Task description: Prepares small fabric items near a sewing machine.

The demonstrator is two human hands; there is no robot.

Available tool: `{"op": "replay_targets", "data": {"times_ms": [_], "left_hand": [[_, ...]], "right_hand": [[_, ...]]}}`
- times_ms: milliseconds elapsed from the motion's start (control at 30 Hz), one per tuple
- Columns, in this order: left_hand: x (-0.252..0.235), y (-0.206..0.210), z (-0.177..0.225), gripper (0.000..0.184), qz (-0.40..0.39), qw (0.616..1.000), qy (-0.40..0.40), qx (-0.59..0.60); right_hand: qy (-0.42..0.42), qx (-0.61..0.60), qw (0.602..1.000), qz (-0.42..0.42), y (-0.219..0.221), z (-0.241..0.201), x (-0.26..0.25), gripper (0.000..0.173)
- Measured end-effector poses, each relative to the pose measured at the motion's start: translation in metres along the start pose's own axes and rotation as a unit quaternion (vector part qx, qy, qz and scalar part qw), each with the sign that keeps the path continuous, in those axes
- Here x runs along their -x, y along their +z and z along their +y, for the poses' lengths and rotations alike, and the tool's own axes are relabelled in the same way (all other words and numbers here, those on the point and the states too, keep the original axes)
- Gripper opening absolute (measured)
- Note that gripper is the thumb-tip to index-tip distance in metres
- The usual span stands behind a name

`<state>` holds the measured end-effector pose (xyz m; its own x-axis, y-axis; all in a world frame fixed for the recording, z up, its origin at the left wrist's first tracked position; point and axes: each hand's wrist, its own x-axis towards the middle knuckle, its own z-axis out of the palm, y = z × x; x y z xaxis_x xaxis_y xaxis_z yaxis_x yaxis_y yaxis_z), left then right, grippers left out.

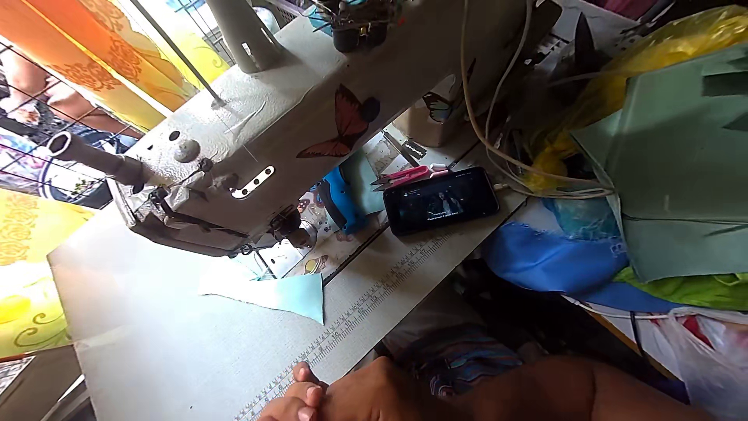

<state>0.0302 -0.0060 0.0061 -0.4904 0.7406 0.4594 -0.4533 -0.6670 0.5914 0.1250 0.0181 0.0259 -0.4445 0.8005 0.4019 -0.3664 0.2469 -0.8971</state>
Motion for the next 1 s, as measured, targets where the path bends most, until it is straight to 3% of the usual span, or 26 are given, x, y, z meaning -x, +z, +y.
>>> {"op": "replay_targets", "data": {"times_ms": [200,367,433,533,667,1000], "left_hand": [[-0.001,-0.004,-0.01,0.038,0.004,1.0,-0.01,0.011],[-0.004,-0.021,-0.007,0.04,-0.027,0.988,-0.044,-0.144],[-0.009,-0.023,0.002,0.041,-0.003,0.991,-0.072,-0.113],[-0.022,-0.018,0.009,0.031,0.044,0.998,-0.051,-0.016],[-0.026,-0.022,0.014,0.029,0.026,0.992,-0.083,0.096],[-0.023,-0.024,0.009,0.025,0.01,0.992,-0.098,0.08]], "right_hand": [[0.028,0.012,0.999,0.012,-0.004,0.003,0.001,0.016],[0.066,0.024,0.997,-0.02,-0.017,0.013,0.003,0.018],[0.099,0.022,0.994,-0.046,-0.022,0.013,0.005,0.019],[0.112,0.015,0.992,-0.062,-0.024,0.014,0.008,0.02],[0.103,0.018,0.992,-0.076,-0.024,0.014,0.007,0.02],[0.125,0.038,0.987,-0.097,-0.031,0.02,0.011,0.022]]}}
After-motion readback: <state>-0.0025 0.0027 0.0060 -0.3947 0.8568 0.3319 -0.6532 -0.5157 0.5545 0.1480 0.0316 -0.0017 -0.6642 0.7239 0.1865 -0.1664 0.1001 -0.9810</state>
